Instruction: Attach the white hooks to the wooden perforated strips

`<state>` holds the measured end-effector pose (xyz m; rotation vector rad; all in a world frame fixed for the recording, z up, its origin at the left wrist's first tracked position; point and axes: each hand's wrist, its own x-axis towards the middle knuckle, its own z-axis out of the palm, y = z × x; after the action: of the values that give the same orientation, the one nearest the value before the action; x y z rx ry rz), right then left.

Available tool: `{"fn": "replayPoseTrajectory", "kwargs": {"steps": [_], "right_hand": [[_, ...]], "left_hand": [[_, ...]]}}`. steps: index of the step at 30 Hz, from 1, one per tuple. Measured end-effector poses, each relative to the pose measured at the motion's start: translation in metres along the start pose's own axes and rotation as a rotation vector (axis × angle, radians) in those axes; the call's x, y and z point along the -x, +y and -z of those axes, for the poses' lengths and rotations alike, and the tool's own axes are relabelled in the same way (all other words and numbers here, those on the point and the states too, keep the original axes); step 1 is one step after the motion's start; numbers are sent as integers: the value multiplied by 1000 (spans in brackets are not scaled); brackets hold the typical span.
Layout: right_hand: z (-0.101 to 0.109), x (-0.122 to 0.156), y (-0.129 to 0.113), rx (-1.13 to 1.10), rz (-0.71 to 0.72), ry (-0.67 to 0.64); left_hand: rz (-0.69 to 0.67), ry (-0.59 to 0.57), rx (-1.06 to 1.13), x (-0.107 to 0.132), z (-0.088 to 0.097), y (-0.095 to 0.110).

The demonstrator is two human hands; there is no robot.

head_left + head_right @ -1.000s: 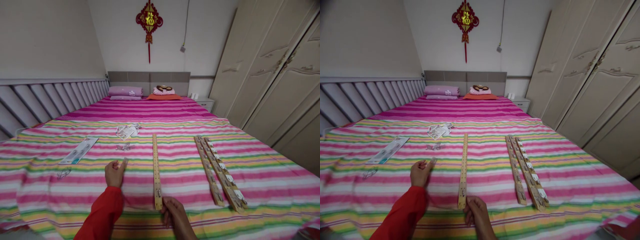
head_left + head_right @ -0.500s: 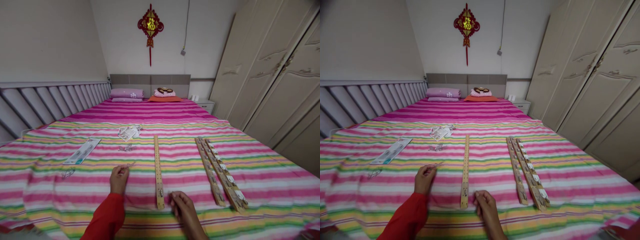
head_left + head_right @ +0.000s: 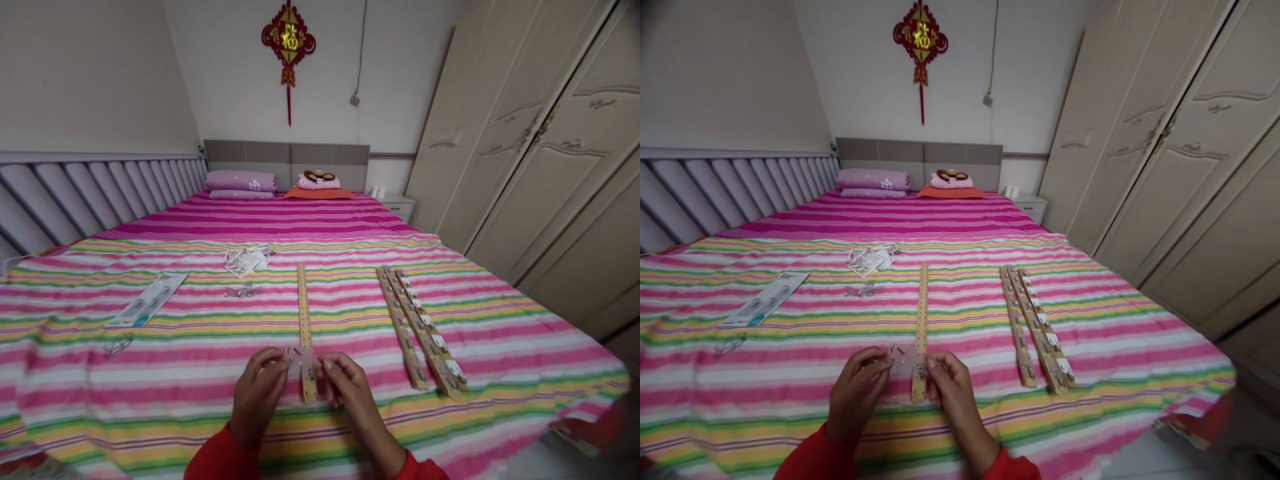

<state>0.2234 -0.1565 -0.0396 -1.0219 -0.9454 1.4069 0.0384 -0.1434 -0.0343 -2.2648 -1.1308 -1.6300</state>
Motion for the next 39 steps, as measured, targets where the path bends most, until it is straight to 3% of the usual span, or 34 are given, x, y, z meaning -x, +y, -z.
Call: {"fn": "replayPoseTrajectory", "kwargs": {"steps": [5, 8, 10, 16, 19, 23, 26, 29, 31, 35, 39], "right_hand": [[0, 9, -8, 121, 194, 45], [-1, 10, -10, 152, 269, 12], [-1, 10, -9, 123, 239, -25], [0, 8, -6, -22, 116, -37], [0, 7, -4, -48, 80, -15], [0, 5, -3, -77, 37, 2], [0, 4, -3, -107, 18, 4], [0, 4, -2, -107, 12, -25], [0, 4, 0, -106, -9, -61], [0, 5, 1, -182, -86, -107], [0, 8, -3, -221, -112, -164]], "left_hand": [[33, -17, 8, 2, 2, 10], [178, -4, 122, 4, -2, 18], [383, -2, 275, 7, -7, 24], [1271, 23, 887, 10, -23, 43], [1486, 27, 1088, 7, -25, 49], [1593, 94, 1171, 2, -21, 51], [1584, 83, 1186, 0, -19, 48], [1477, 19, 1130, 1, -16, 43], [1316, -53, 1037, 3, -13, 39], [883, -324, 894, 3, -5, 31], [669, -424, 802, -2, 2, 27]]}}
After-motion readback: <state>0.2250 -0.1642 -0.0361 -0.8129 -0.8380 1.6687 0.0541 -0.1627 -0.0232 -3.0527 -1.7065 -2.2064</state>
